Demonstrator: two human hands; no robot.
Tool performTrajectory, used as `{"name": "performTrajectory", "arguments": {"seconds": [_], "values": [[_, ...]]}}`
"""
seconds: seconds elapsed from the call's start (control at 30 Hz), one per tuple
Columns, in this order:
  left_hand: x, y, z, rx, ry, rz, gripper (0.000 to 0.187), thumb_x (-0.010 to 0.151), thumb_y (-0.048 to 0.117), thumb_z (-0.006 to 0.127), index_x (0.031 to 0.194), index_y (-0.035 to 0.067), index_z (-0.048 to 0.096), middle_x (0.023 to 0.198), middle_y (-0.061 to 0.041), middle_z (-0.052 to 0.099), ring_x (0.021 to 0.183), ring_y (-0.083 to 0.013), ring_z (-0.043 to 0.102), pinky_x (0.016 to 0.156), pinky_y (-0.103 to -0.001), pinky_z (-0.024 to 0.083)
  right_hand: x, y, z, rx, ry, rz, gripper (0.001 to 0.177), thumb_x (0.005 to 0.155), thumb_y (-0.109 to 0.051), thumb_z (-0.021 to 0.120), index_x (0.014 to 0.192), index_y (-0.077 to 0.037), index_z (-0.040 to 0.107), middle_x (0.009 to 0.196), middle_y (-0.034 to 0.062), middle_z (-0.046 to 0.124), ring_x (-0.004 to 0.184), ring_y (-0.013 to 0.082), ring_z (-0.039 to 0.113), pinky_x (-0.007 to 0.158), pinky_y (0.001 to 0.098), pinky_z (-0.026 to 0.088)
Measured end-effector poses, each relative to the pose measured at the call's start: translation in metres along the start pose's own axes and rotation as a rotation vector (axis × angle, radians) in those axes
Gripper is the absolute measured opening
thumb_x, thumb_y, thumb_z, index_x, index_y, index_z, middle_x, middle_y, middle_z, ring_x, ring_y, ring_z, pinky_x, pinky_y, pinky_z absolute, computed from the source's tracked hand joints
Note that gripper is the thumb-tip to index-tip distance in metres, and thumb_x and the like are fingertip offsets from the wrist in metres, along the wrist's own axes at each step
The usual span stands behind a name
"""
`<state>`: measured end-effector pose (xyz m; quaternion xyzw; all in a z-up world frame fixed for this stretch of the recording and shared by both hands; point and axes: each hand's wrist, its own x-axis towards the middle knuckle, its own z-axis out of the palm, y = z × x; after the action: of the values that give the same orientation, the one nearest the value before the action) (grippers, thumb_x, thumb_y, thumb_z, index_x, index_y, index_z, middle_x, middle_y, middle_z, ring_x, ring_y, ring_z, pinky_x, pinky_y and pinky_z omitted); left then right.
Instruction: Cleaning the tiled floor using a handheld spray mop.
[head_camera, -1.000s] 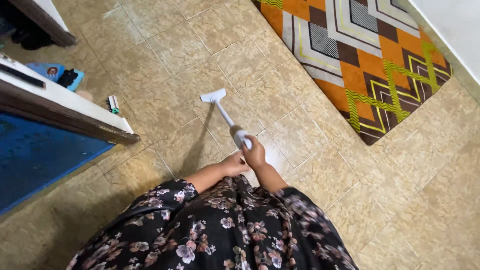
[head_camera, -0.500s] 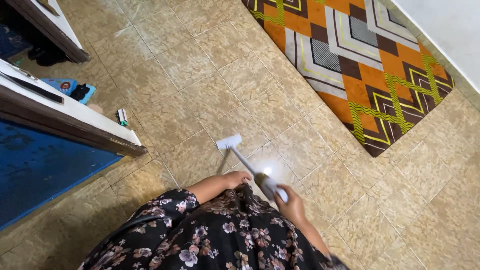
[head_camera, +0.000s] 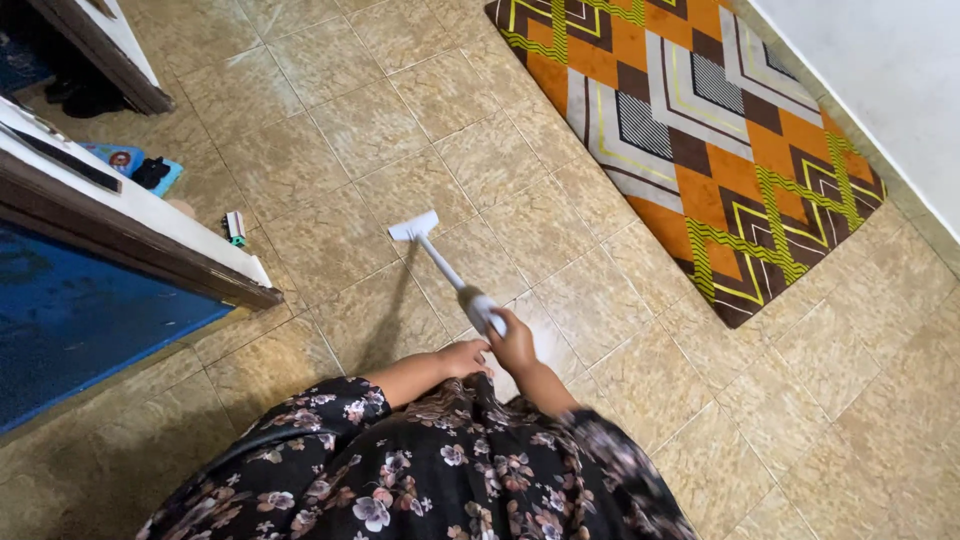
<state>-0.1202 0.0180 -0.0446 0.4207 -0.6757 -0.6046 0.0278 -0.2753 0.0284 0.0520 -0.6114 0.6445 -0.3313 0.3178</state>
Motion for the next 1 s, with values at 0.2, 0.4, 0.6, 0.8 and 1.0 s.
{"name": "performTrajectory", "arguments": {"seconds": [0.2,0.4,0.6,0.8,1.0], "values": [[0.030,-0.039,0.006,-0.666,-0.193,-0.100,0.040,0.098,0.014,0.058,0.137,0.006,0.059,0.107,-0.017,0.065,0.087,-0.0261,0.068,0.077,-0.037,0.056,-0.125,0.004,-0.102,-0.172,0.014,0.147,0.035,0.085,-0.022,0.078,0.118,-0.011,0.073,0.109,0.0146,0.079,0.100,0.0276,0.077,0.085,0.0373,0.060],[0.027,-0.045,-0.002,-0.813,-0.170,-0.128,0.035,0.097,0.014,0.059,0.130,0.003,0.063,0.110,-0.016,0.065,0.087,-0.0272,0.066,0.075,-0.038,0.055,-0.143,-0.004,-0.110,-0.201,0.004,0.159,0.035,0.084,-0.022,0.079,0.117,-0.010,0.073,0.115,0.0122,0.078,0.103,0.0263,0.077,0.088,0.0365,0.060],[-0.017,-0.010,-0.032,-0.039,0.123,0.163,0.060,0.082,0.027,0.082,0.133,0.006,0.059,0.126,-0.019,0.069,0.116,-0.0300,0.065,0.099,-0.040,0.050,-0.037,-0.016,-0.003,-0.049,0.064,0.113,0.036,0.086,-0.021,0.077,0.120,-0.010,0.071,0.106,0.0204,0.076,0.099,0.0336,0.075,0.084,0.0404,0.057],[-0.047,0.030,-0.070,-0.219,0.398,-0.071,0.102,0.081,0.027,0.081,0.159,0.005,0.019,0.137,-0.021,0.055,0.124,-0.0327,0.057,0.102,-0.040,0.047,0.065,-0.038,0.082,-0.042,0.019,0.095,0.039,0.088,-0.022,0.077,0.124,-0.011,0.068,0.095,0.0231,0.075,0.082,0.0344,0.077,0.071,0.0421,0.061],[-0.016,-0.025,-0.047,-0.352,0.305,-0.002,0.081,0.081,0.031,0.081,0.147,0.001,0.045,0.124,-0.018,0.068,0.113,-0.0277,0.068,0.097,-0.038,0.054,0.025,-0.030,0.042,-0.028,0.007,-0.036,0.036,0.090,-0.020,0.073,0.123,-0.008,0.069,0.106,0.0231,0.075,0.096,0.0348,0.075,0.082,0.0402,0.059]]}}
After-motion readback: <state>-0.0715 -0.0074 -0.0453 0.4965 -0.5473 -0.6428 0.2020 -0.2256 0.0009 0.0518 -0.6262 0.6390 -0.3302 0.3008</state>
